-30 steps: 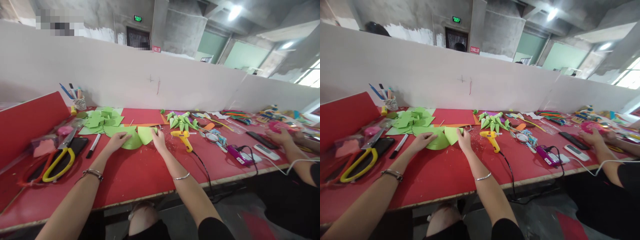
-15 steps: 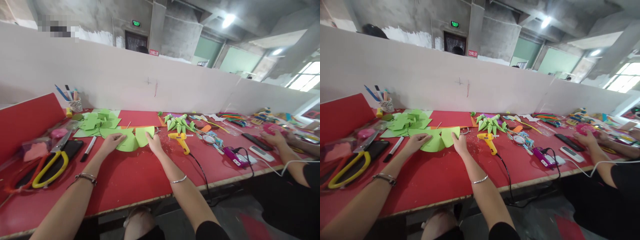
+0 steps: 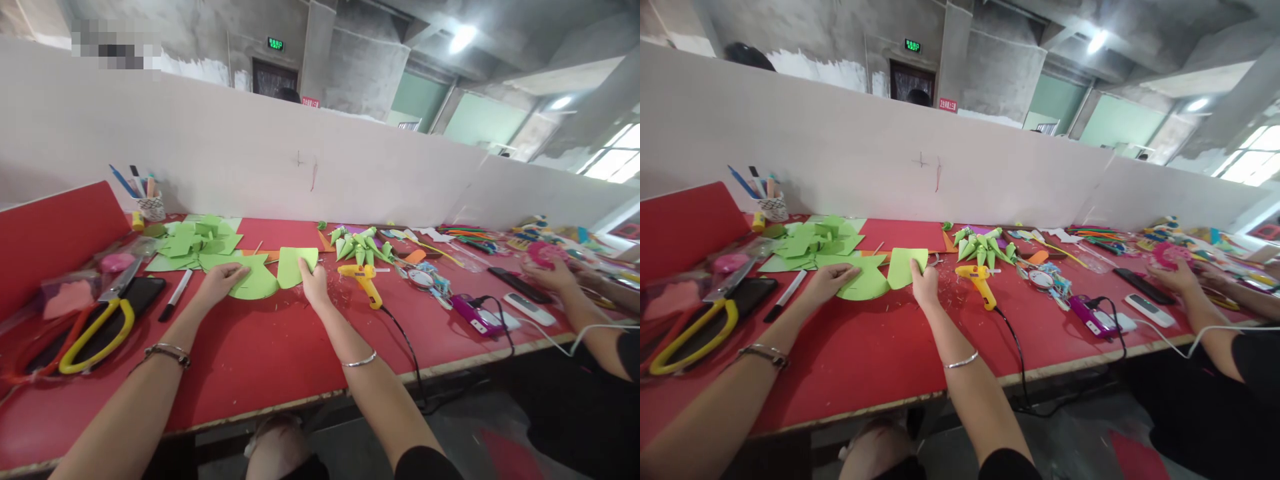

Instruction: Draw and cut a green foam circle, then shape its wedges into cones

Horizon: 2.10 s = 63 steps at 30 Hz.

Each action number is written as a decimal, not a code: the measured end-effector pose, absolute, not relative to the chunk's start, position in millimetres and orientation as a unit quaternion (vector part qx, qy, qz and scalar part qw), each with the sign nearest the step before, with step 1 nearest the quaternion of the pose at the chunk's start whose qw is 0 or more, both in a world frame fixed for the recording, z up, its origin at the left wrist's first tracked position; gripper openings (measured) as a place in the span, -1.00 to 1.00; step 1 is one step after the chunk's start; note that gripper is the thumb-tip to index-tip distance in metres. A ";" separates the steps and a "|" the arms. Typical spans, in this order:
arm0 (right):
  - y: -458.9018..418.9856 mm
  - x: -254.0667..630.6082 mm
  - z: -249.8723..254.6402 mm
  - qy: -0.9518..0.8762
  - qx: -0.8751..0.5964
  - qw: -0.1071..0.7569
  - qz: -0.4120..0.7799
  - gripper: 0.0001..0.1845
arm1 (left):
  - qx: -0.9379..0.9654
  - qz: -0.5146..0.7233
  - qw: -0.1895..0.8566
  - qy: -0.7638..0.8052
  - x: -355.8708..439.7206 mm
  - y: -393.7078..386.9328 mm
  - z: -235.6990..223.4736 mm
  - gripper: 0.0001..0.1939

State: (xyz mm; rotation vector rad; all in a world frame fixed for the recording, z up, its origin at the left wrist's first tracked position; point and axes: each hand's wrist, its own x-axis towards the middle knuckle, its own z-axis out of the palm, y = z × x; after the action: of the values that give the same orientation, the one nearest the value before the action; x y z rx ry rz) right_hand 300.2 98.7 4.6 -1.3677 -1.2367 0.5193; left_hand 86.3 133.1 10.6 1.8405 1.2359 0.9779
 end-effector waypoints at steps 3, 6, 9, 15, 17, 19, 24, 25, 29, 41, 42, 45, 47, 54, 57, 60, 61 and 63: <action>97.7 300.5 7.0 -0.500 -0.590 0.599 0.207 -0.53 | 0.707 0.385 0.347 0.481 85.3 133.7 11.0 -0.61; 96.4 301.6 11.3 -0.455 -0.590 0.640 0.189 -0.54 | 0.703 0.395 0.343 0.482 83.1 135.4 9.2 -0.61; 95.1 303.8 15.7 -0.408 -0.585 0.681 0.166 -0.54 | 0.696 0.404 0.342 0.485 80.4 137.1 7.5 -0.62; 88.3 300.1 17.1 -0.533 -0.536 0.654 0.027 -0.75 | 0.671 0.428 0.372 0.479 90.9 132.3 6.2 -0.67; 85.3 295.5 15.2 -0.633 -0.517 0.576 -0.018 -0.87 | 0.664 0.417 0.406 0.469 100.9 128.2 4.2 -0.68; 82.6 291.0 13.6 -0.718 -0.499 0.485 -0.036 -0.89 | 0.659 0.401 0.442 0.458 110.1 124.7 1.7 -0.63; 79.8 285.2 15.2 -0.818 -0.454 0.350 -0.037 -0.78 | 0.625 0.415 0.461 0.475 116.1 122.0 -2.2 -0.54; 79.9 284.8 15.9 -0.828 -0.442 0.342 -0.035 -0.79 | 0.618 0.421 0.460 0.479 115.5 121.8 -2.2 -0.53; 80.1 284.0 17.3 -0.852 -0.404 0.332 -0.019 -0.85 | 0.619 0.420 0.473 0.465 115.4 120.2 -0.7 -0.51; 79.7 286.7 15.5 -0.766 -0.457 0.450 0.047 -0.51 | 0.674 0.415 0.477 0.381 114.3 120.0 8.2 -0.47; 81.9 287.2 13.1 -0.770 -0.458 0.440 0.048 -0.55 | 0.693 0.406 0.458 0.380 113.5 120.1 8.3 -0.49; 88.6 288.5 3.9 -0.777 -0.476 0.409 0.058 -0.61 | 0.772 0.350 0.353 0.396 110.3 122.0 6.9 -0.53; 92.6 289.3 -2.0 -0.777 -0.484 0.397 0.076 -0.62 | 0.805 0.311 0.295 0.411 108.1 124.1 4.9 -0.55; 95.5 293.0 -6.0 -0.774 -0.525 0.335 0.111 -0.63 | 0.831 0.257 0.249 0.426 105.7 126.1 3.5 -0.64; 95.1 294.1 -3.6 -0.753 -0.543 0.351 0.125 -0.71 | 0.842 0.273 0.172 0.432 101.7 125.9 5.9 -0.57; 98.3 293.8 -3.3 -0.676 -0.550 0.433 0.230 -0.76 | 0.813 0.305 -0.013 0.496 95.4 129.4 3.5 -0.34; 100.0 293.2 -3.8 -0.634 -0.552 0.461 0.284 -0.77 | 0.795 0.298 -0.058 0.526 93.6 131.4 1.2 -0.26; 103.6 291.7 -5.5 -0.549 -0.542 0.515 0.374 -0.74 | 0.771 0.256 -0.077 0.578 91.5 136.2 -4.4 -0.16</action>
State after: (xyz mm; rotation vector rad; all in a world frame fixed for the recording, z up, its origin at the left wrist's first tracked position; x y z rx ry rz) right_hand 291.7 103.6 -5.5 -1.3013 -1.3180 0.8991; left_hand 91.5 136.2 -4.4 2.5487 1.9118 0.8461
